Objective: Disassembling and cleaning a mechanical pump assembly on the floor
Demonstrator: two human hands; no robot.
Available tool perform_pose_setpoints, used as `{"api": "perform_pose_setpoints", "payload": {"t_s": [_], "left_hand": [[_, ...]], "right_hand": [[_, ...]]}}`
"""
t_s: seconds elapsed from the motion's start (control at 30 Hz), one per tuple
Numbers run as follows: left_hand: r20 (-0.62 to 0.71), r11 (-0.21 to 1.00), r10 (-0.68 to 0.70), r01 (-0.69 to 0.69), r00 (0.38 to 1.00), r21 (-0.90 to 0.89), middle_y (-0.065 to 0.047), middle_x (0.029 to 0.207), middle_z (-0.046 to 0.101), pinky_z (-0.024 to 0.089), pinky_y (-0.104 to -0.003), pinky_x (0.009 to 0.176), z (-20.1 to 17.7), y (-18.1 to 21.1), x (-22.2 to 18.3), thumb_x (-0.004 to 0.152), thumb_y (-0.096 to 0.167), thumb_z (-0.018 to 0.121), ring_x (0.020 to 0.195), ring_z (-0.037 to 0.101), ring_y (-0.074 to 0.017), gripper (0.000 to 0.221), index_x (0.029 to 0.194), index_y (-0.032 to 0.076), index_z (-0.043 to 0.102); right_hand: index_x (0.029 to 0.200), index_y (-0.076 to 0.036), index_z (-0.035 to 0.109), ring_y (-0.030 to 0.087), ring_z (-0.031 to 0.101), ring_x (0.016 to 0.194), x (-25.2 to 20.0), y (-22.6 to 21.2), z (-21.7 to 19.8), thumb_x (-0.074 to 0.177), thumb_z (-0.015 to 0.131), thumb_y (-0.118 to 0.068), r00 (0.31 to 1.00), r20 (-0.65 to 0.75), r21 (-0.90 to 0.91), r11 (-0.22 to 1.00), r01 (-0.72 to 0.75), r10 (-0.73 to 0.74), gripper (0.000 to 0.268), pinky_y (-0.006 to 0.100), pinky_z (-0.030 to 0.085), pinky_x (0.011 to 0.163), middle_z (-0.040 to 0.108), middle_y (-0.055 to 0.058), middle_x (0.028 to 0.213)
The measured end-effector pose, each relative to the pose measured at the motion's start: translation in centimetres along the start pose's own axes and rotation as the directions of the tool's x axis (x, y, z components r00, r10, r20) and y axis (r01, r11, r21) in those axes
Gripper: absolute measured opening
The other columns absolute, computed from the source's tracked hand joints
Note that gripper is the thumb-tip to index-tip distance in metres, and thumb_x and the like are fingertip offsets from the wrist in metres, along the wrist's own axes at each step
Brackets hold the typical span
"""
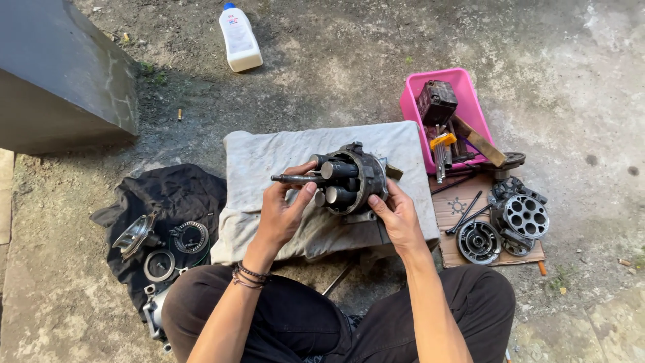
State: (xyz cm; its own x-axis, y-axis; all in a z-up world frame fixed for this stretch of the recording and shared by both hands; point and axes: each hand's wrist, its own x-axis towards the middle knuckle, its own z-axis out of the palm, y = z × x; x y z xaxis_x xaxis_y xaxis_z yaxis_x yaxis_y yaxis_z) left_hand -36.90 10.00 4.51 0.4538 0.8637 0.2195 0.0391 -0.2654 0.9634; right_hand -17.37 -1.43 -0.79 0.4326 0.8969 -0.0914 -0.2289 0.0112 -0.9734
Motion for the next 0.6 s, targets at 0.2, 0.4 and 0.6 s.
{"api": "perform_pose_setpoints", "payload": {"t_s": [0.2,0.4,0.6], "left_hand": [[-0.019,0.994,-0.105,0.105,0.994,-0.006,-0.006,0.09,0.071,0.054,-0.035,0.08,-0.2,-1.8,-0.1,0.093,0.036,0.072,0.08,0.062,-0.0147,0.041,0.125,0.01,0.067],[0.067,0.973,-0.192,0.199,0.979,-0.114,-0.021,0.122,0.063,0.049,-0.044,0.1,0.2,-1.3,-0.1,0.087,0.045,0.075,0.114,0.057,-0.0279,0.082,0.153,0.006,0.046],[-0.031,0.894,-0.216,0.185,0.976,-0.407,-0.013,0.121,0.065,0.053,-0.033,0.096,0.4,-4.4,-0.3,0.085,0.029,0.082,0.11,0.063,-0.0188,0.068,0.141,0.001,0.056]], "right_hand": [[0.132,-0.004,0.065,0.014,0.063,0.101,-0.7,-1.7,1.8,0.094,0.072,-0.012,0.999,-0.01,-0.028,0.999,0.036,-0.037,0.04,0.037,0.056,0.094,0.073,0.008,0.106],[0.127,-0.004,0.068,0.014,0.064,0.098,-1.2,-2.4,3.0,0.09,0.077,-0.015,0.998,-0.042,-0.114,0.993,0.033,-0.038,0.04,0.036,0.057,0.091,0.074,0.008,0.103],[0.124,-0.006,0.07,0.014,0.066,0.096,-1.7,-3.1,4.4,0.089,0.08,-0.017,0.997,-0.055,-0.2,0.979,0.04,-0.052,0.039,0.036,0.058,0.089,0.075,0.009,0.102]]}}
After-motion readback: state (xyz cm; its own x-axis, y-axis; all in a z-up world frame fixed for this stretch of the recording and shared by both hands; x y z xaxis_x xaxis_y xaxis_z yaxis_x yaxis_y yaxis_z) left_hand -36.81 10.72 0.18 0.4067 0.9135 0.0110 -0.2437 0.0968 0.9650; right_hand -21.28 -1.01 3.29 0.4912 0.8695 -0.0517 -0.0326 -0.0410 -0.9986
